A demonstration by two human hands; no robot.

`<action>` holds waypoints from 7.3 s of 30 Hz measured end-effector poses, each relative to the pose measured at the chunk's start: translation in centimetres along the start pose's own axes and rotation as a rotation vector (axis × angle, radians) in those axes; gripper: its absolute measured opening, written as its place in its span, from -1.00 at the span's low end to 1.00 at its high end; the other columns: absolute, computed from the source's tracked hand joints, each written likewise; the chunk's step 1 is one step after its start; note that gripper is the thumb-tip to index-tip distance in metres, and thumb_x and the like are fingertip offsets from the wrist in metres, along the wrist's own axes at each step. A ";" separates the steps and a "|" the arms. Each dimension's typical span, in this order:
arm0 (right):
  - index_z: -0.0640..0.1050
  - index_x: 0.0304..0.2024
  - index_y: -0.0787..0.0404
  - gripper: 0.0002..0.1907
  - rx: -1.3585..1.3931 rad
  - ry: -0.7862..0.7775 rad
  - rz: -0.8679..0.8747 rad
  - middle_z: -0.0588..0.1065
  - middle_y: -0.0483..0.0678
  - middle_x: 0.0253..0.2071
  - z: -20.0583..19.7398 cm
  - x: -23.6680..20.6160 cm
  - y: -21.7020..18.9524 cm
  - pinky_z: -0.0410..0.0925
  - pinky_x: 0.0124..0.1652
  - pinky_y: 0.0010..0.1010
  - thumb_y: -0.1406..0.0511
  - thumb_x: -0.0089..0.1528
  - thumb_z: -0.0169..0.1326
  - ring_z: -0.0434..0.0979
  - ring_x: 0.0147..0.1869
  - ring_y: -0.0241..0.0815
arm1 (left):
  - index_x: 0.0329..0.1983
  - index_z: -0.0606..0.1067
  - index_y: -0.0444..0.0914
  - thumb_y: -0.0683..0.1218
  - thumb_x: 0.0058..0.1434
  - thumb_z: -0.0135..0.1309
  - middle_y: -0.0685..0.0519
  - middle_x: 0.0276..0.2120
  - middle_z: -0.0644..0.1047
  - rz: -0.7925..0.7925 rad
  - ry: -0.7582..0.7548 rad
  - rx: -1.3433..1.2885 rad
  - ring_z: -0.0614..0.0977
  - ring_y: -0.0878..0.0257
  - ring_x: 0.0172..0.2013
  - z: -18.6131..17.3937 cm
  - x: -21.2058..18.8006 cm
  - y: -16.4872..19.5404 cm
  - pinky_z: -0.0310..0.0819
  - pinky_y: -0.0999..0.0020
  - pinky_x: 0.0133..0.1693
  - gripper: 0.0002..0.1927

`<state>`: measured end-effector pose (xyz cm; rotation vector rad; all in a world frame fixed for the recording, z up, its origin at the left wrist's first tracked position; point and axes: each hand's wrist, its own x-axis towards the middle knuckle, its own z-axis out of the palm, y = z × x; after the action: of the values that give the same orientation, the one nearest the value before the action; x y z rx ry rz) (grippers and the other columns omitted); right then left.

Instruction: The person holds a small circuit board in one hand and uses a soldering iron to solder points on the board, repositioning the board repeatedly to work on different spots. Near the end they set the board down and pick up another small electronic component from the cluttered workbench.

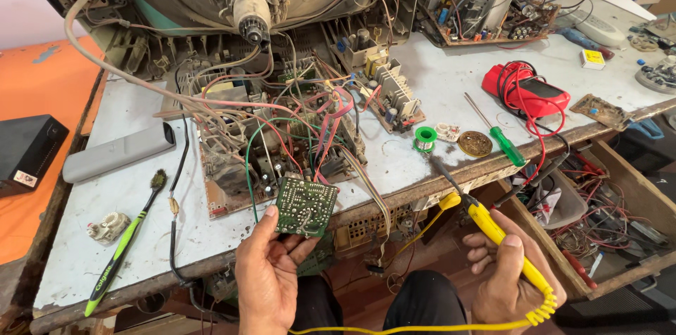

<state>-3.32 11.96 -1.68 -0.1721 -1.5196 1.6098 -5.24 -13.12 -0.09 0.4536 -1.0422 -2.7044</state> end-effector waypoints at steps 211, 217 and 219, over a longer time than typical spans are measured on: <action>0.44 0.19 0.54 -0.42 0.822 -0.121 0.860 0.42 0.13 -0.47 -1.2 -11.4 5.9 0.16 -0.58 -0.52 0.11 0.44 -0.22 0.30 -0.50 -0.22 | -0.08 0.53 -0.48 0.01 0.31 0.05 -0.17 -0.22 0.67 0.033 -0.075 -0.003 0.75 0.08 -0.25 0.3 -1.1 0.2 0.76 0.20 -0.27 -0.60; 0.45 0.21 0.57 -0.41 0.829 -0.110 0.878 0.44 0.13 -0.46 -1.2 -11.5 6.0 0.18 -0.60 -0.54 0.12 0.45 -0.19 0.33 -0.49 -0.22 | -0.09 0.53 -0.49 0.01 0.31 0.06 -0.17 -0.23 0.67 0.032 -0.073 -0.004 0.75 0.08 -0.27 0.5 -1.1 0.2 0.77 0.22 -0.28 -0.60; 0.45 0.22 0.58 -0.41 0.855 -0.108 0.882 0.44 0.13 -0.45 -1.1 -11.7 6.0 0.19 -0.60 -0.54 0.13 0.46 -0.18 0.34 -0.47 -0.22 | -0.10 0.53 -0.49 0.00 0.31 0.06 -0.18 -0.23 0.66 0.035 -0.065 -0.001 0.75 0.09 -0.27 0.3 -1.2 0.3 0.77 0.23 -0.28 -0.60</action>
<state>1.43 5.92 -12.44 -0.2947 -0.6945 2.8615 -4.22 -12.76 0.57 0.3464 -1.0549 -2.7056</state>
